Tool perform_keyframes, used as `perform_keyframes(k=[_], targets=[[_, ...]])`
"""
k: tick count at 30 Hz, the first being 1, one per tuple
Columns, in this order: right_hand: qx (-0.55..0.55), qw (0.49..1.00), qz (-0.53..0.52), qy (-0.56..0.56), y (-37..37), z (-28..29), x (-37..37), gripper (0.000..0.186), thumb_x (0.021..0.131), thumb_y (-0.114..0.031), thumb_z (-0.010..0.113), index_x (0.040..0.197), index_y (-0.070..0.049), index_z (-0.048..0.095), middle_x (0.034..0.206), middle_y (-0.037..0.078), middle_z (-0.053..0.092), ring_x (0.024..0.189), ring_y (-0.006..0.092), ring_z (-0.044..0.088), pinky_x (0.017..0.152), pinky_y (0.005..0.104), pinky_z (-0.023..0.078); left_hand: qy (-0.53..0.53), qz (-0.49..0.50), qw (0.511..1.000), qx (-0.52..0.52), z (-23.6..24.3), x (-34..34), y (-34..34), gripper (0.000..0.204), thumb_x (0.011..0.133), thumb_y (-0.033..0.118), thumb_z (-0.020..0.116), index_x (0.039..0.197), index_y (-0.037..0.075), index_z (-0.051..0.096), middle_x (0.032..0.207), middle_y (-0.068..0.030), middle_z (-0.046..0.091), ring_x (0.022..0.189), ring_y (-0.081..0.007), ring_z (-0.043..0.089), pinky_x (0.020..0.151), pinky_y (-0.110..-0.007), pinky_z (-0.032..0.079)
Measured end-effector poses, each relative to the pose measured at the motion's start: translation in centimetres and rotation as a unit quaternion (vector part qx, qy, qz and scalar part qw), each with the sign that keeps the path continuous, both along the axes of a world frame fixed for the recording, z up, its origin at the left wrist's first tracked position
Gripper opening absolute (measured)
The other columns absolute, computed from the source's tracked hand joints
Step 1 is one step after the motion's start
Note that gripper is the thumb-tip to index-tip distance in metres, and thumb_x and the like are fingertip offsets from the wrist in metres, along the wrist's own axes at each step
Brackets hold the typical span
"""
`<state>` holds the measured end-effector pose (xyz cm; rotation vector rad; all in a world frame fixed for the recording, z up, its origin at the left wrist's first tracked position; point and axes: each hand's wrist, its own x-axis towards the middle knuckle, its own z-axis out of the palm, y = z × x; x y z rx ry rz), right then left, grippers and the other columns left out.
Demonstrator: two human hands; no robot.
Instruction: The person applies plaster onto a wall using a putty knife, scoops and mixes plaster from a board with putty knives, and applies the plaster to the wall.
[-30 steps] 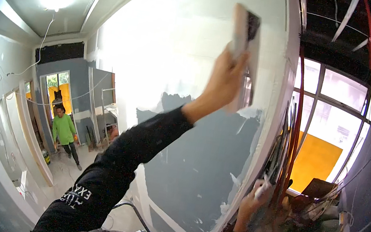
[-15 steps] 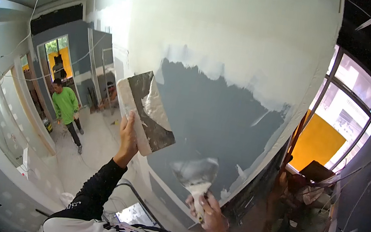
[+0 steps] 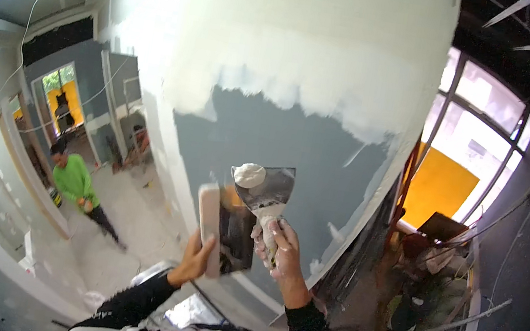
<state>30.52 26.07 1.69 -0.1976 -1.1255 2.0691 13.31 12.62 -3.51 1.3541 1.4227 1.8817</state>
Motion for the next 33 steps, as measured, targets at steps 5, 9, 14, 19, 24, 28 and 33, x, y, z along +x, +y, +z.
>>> perform_keyframes(k=[5, 9, 14, 19, 24, 28, 33], targets=[[0.365, 0.898, -0.213, -0.122, -0.5, 0.9, 3.0, 0.024, 0.101, -0.013, 0.052, 0.120, -0.001, 0.062, 0.101, 0.010, 0.067, 0.064, 0.0120, 0.056, 0.056, 0.0270, 0.050, -0.310, -0.075, 0.948, -0.019, -1.3, 0.8, 0.4, 0.049, 0.103, 0.031, 0.053, 0.141, 0.001, 0.044, 0.124, -0.0105, 0.058, 0.109, -0.0225, 0.060, 0.094, -0.036, 0.048], [0.705, 0.567, -0.374, -0.205, -2.0, -0.4, 4.4, 0.054, 0.082, 0.002, 0.057, 0.132, -0.017, 0.065, 0.130, 0.010, 0.060, 0.093, 0.0240, 0.067, 0.075, 0.0331, 0.057, -0.396, -0.211, 0.893, -0.047, 0.3, -0.4, 1.1, 0.061, 0.098, 0.050, 0.053, 0.135, 0.001, 0.049, 0.121, -0.0153, 0.064, 0.106, -0.0253, 0.066, 0.093, -0.042, 0.054], [0.681, 0.544, -0.360, -0.333, -2.3, -2.7, 5.9, 0.055, 0.085, 0.001, 0.059, 0.138, -0.015, 0.059, 0.135, 0.008, 0.056, 0.110, 0.0297, 0.065, 0.083, 0.0368, 0.057, -0.310, -0.138, 0.939, -0.049, 1.1, -4.2, 0.5, 0.060, 0.099, 0.049, 0.053, 0.134, 0.001, 0.050, 0.116, -0.0140, 0.065, 0.100, -0.0233, 0.067, 0.090, -0.038, 0.055], [0.568, 0.636, -0.406, -0.328, -2.0, -5.7, 9.6, 0.043, 0.091, -0.003, 0.059, 0.134, -0.009, 0.061, 0.129, 0.014, 0.060, 0.110, 0.0335, 0.064, 0.086, 0.0387, 0.055, -0.267, -0.052, 0.954, 0.128, 11.8, -8.3, 4.8, 0.043, 0.100, 0.037, 0.056, 0.127, 0.003, 0.053, 0.100, -0.0077, 0.065, 0.088, -0.0193, 0.067, 0.076, -0.036, 0.057], [0.480, 0.720, -0.388, -0.317, -2.3, -8.1, 9.6, 0.033, 0.095, -0.007, 0.060, 0.127, -0.002, 0.063, 0.129, 0.017, 0.059, 0.113, 0.0376, 0.062, 0.091, 0.0396, 0.052, 0.125, 0.159, 0.932, 0.301, 28.3, -16.2, 8.8, 0.044, 0.105, 0.028, 0.051, 0.136, -0.003, 0.047, 0.116, -0.0115, 0.062, 0.094, -0.0174, 0.060, 0.083, -0.030, 0.049], [0.453, 0.744, -0.383, -0.308, -1.8, -9.9, 9.7, 0.033, 0.096, -0.009, 0.058, 0.128, 0.001, 0.062, 0.129, 0.020, 0.059, 0.116, 0.0388, 0.059, 0.094, 0.0386, 0.050, 0.237, 0.306, 0.865, 0.320, 38.4, -20.4, 15.2, 0.034, 0.104, 0.024, 0.048, 0.126, -0.002, 0.049, 0.096, -0.0224, 0.066, 0.080, -0.0312, 0.064, 0.073, -0.041, 0.050], [0.417, 0.775, -0.383, -0.280, -2.3, -9.3, 10.0, 0.033, 0.097, -0.010, 0.056, 0.127, 0.003, 0.061, 0.130, 0.022, 0.058, 0.118, 0.0400, 0.058, 0.097, 0.0398, 0.048, 0.270, 0.383, 0.855, 0.220, 43.1, -19.4, 19.2, 0.029, 0.103, 0.015, 0.041, 0.128, 0.001, 0.041, 0.090, -0.0320, 0.065, 0.079, -0.0480, 0.066, 0.067, -0.056, 0.047]])
